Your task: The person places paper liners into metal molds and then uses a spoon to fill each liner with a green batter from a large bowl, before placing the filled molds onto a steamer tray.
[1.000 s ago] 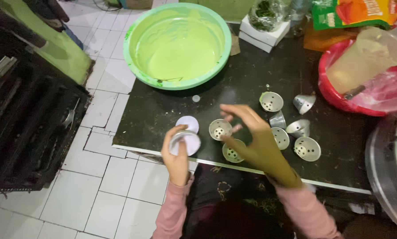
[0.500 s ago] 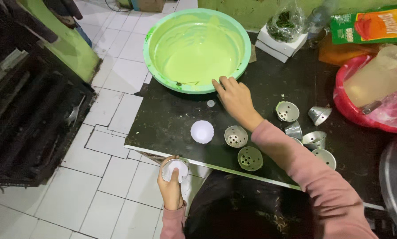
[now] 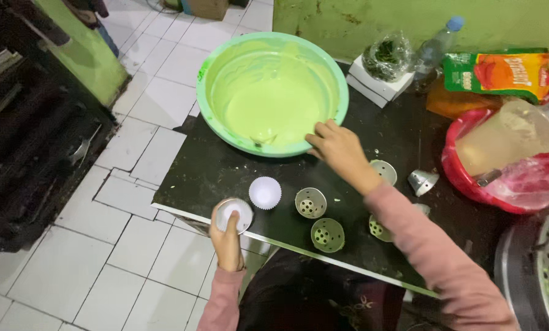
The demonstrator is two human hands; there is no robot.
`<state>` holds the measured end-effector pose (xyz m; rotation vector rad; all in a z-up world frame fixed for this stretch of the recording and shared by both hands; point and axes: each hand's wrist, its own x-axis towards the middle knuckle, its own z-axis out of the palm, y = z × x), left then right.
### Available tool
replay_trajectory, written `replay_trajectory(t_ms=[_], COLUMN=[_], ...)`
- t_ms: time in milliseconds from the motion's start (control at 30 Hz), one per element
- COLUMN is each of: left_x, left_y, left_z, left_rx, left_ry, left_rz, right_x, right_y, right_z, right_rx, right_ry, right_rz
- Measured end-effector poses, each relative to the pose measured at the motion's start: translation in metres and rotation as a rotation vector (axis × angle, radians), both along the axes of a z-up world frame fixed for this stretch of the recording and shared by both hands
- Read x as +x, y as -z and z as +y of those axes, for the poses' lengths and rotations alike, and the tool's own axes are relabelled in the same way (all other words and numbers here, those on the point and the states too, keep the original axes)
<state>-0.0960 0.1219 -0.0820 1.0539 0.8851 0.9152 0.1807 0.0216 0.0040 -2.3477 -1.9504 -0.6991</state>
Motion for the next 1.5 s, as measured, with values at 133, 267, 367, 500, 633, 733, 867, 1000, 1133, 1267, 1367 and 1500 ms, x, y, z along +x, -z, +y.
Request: replay_trajectory(t_ms=[133,267,367,500,633,733,867,1000,1133,1267,1367,1500], left_x=[0.013,0.015,0.016,0.021,0.037,0.056,0.063,0.058,0.063,0.061,0.060,0.060], left_y=[0.009,0.007,0.014,0.003,-0.003,0.015,0.035,0.042,0.042,0.051,0.049,0.046], left_z=[-0.001,-0.004,0.000,0.009,0.021,0.038,0.049,0.042,0.038,0.042,0.044,0.045], left_rx=[0.123,0.080,0.048,-0.007,0.036,-0.009,0.255,0.469,0.649,0.594,0.541,0.527], left_ry=[0.045,0.061,0.050,-0.039,-0.173,-0.337,-0.340,-0.286,-0.280,-0.235,-0.211,-0.206], left_rz=[-0.074,-0.009,0.026,-0.010,0.002,-0.111,-0.017,0.166,0.231,0.232,0.223,0.222], right_x=[0.015,0.017,0.025,0.027,0.001,-0.020,-0.030,0.000,0.050,0.078,0.085,0.109], right_y=[-0.006,-0.012,-0.013,-0.033,-0.077,-0.077,-0.056,-0.044,0.006,0.044,-0.021,-0.068], right_z=[-0.032,-0.060,-0.081,-0.098,-0.086,-0.068,-0.059,-0.059,-0.045,-0.022,0.018,0.045], right_rx=[-0.016,-0.095,-0.150,-0.341,-0.438,-0.362,-0.566,-0.654,-0.739,-0.509,-0.564,-0.408], right_ry=[-0.077,0.017,0.104,0.254,0.413,0.438,0.399,0.543,0.527,0.233,0.310,0.339], right_rz=[0.040,0.080,0.088,0.150,0.332,0.579,0.518,0.527,0.352,-0.080,0.122,0.342])
